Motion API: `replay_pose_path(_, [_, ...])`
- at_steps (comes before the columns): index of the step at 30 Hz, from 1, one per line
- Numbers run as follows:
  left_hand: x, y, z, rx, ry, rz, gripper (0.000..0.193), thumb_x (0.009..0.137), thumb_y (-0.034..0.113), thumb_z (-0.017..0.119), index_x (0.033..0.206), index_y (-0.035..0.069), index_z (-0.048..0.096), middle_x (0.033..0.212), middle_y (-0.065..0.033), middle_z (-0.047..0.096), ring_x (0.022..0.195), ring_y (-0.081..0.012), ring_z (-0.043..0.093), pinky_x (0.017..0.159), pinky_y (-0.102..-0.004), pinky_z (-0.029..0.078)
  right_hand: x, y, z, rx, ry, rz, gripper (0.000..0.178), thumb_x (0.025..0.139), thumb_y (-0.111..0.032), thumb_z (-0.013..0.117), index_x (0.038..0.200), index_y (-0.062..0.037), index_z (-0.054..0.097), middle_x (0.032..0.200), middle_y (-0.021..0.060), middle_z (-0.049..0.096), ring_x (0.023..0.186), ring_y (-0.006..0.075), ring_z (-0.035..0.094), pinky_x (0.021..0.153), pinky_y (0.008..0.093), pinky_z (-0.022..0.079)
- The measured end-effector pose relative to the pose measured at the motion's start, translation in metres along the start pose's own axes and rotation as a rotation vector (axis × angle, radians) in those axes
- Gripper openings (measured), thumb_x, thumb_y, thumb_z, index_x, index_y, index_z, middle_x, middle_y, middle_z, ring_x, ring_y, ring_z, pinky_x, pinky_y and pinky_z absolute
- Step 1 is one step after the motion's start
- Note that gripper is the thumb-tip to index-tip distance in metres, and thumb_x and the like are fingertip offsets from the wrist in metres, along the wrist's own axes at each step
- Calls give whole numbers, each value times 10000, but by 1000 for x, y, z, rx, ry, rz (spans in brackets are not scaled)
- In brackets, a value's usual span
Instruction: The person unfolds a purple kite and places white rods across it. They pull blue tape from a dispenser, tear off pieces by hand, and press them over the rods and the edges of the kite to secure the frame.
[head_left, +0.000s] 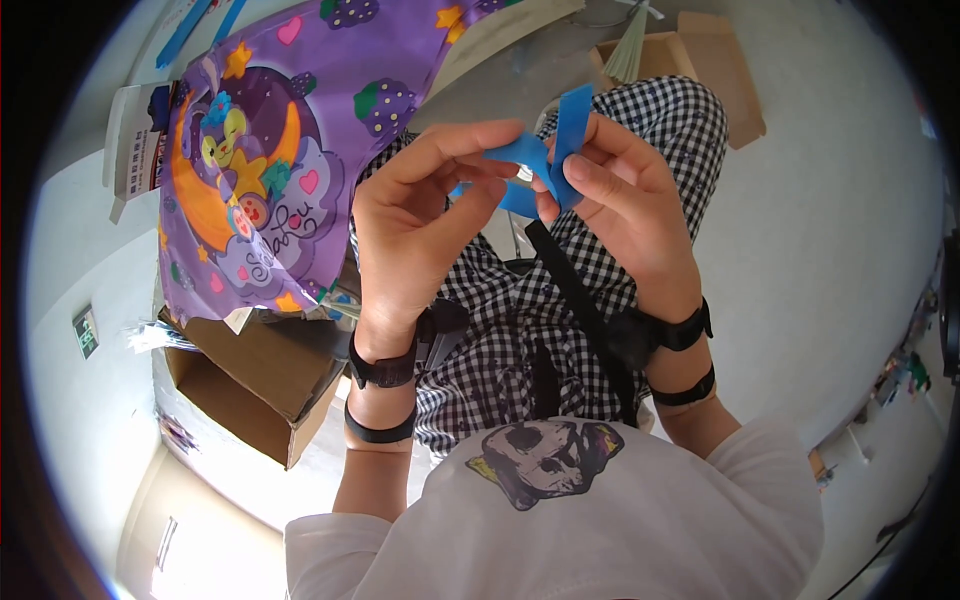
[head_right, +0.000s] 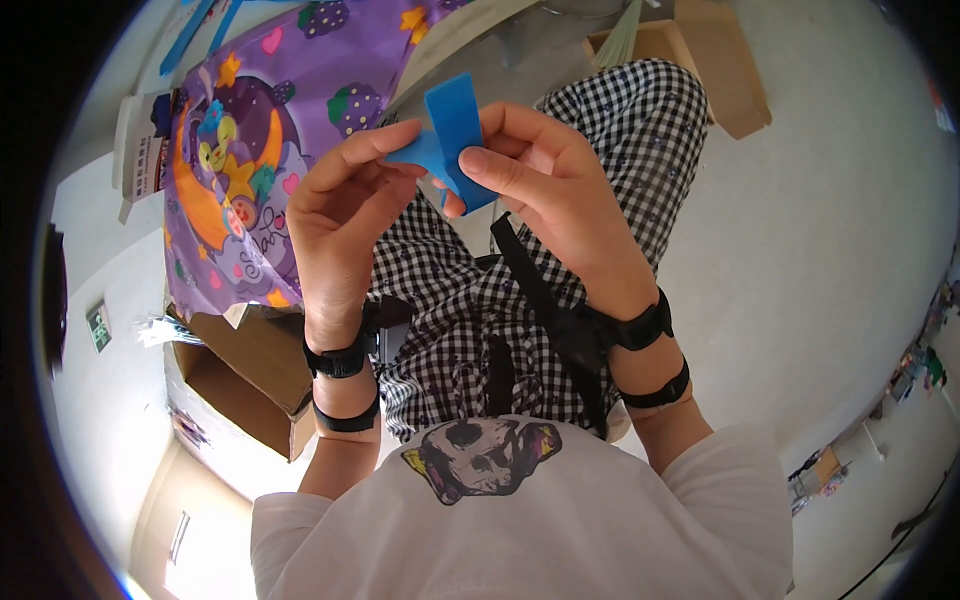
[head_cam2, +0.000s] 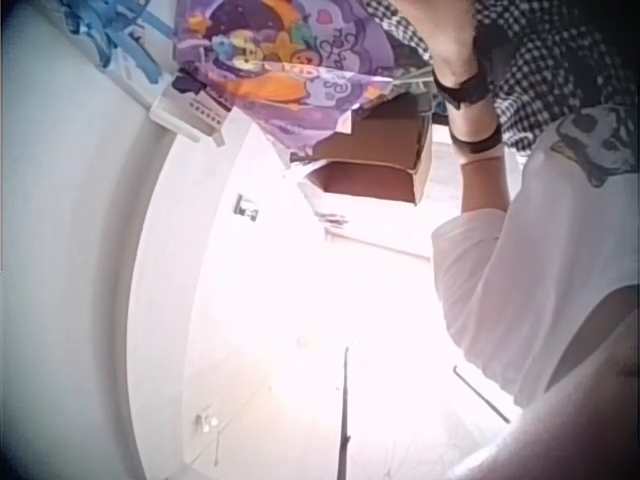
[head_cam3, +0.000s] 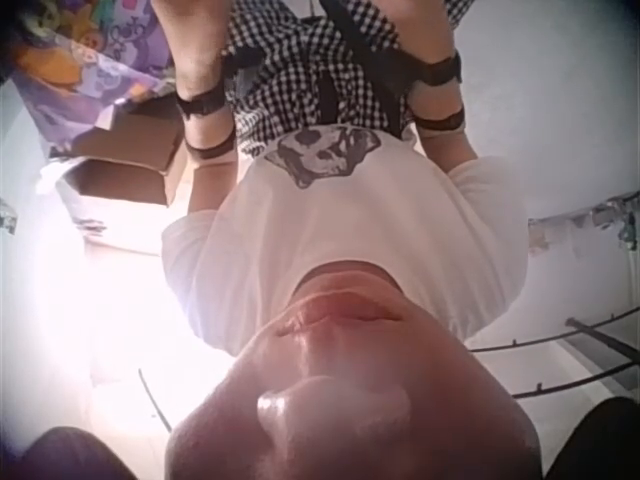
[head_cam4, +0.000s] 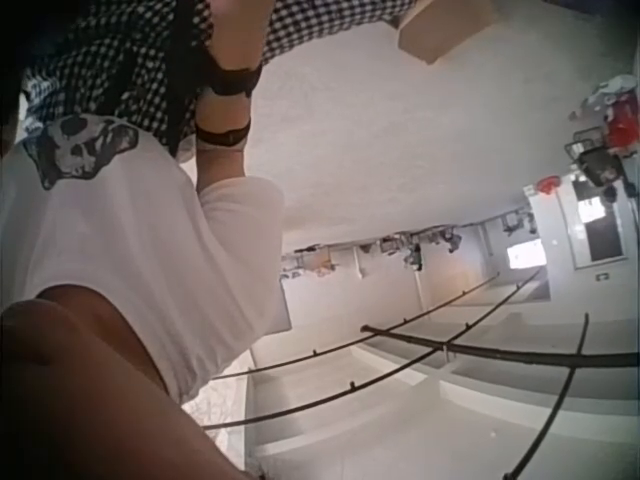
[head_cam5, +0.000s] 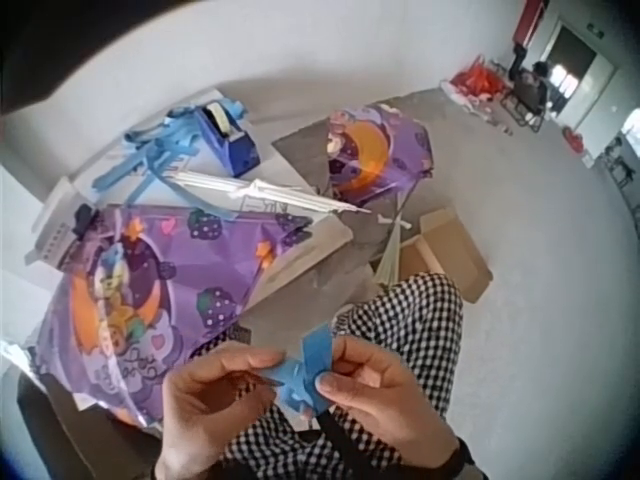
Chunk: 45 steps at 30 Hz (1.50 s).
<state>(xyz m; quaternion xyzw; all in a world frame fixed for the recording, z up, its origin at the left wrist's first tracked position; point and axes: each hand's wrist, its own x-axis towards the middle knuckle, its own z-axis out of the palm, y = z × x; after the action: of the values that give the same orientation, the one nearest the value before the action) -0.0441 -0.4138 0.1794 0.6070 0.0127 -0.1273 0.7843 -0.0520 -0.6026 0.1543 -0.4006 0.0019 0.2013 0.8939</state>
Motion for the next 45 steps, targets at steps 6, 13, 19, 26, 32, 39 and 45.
replay_pose_path(6, [7,-7,-15,430,10,384,233,803,-84,660,1029,-30,675,1104,-131,667,946,-163,597,883,-280,452,0,0,-3,-54,141,-121,180,977,-92,561,1109,26,595,1007,119,669,872,210,662,843,335,522])
replay_pose_path(13, [13,19,-83,-71,193,438,127,873,24,482,923,-14,592,1128,-245,659,1110,-377,629,994,-456,484,-34,-53,-119,-84,601,-669,115,974,-75,543,1021,26,573,954,166,681,849,293,684,887,435,532])
replay_pose_path(19, [-9,71,-165,-330,662,590,275,942,174,503,1016,-68,610,1035,-214,631,1033,-316,621,1026,-452,447,-87,-131,-156,-862,1366,-1209,291,938,-7,566,1157,29,378,887,256,639,688,319,670,657,453,605])
replay_pose_path(26, [-17,112,-141,574,1207,988,227,924,162,529,934,-61,575,922,-198,659,897,-311,694,838,-398,578,-83,-190,-167,-1056,1187,-1441,86,914,51,497,997,63,519,907,286,640,695,329,680,654,434,605])
replay_pose_path(32, [-2,113,-95,892,695,561,112,861,10,558,936,-49,618,861,-121,657,766,-193,649,709,-286,547,19,-174,-105,-729,718,-1048,283,948,21,454,1162,141,596,1146,215,643,879,255,658,818,344,533])
replay_pose_path(39, [58,41,-18,323,34,7,164,861,9,699,993,-45,620,876,-46,673,792,-106,664,735,-220,533,74,-48,-13,-685,26,-187,284,870,-213,743,1092,-43,690,977,20,690,847,123,660,767,244,525])
replay_pose_path(45, [72,32,-5,260,68,-12,130,852,36,704,955,-22,650,846,-35,689,759,-80,628,694,-210,496,78,-28,-4,-1022,44,-420,503,692,-301,882,1035,-32,630,941,39,620,848,155,622,745,288,508])
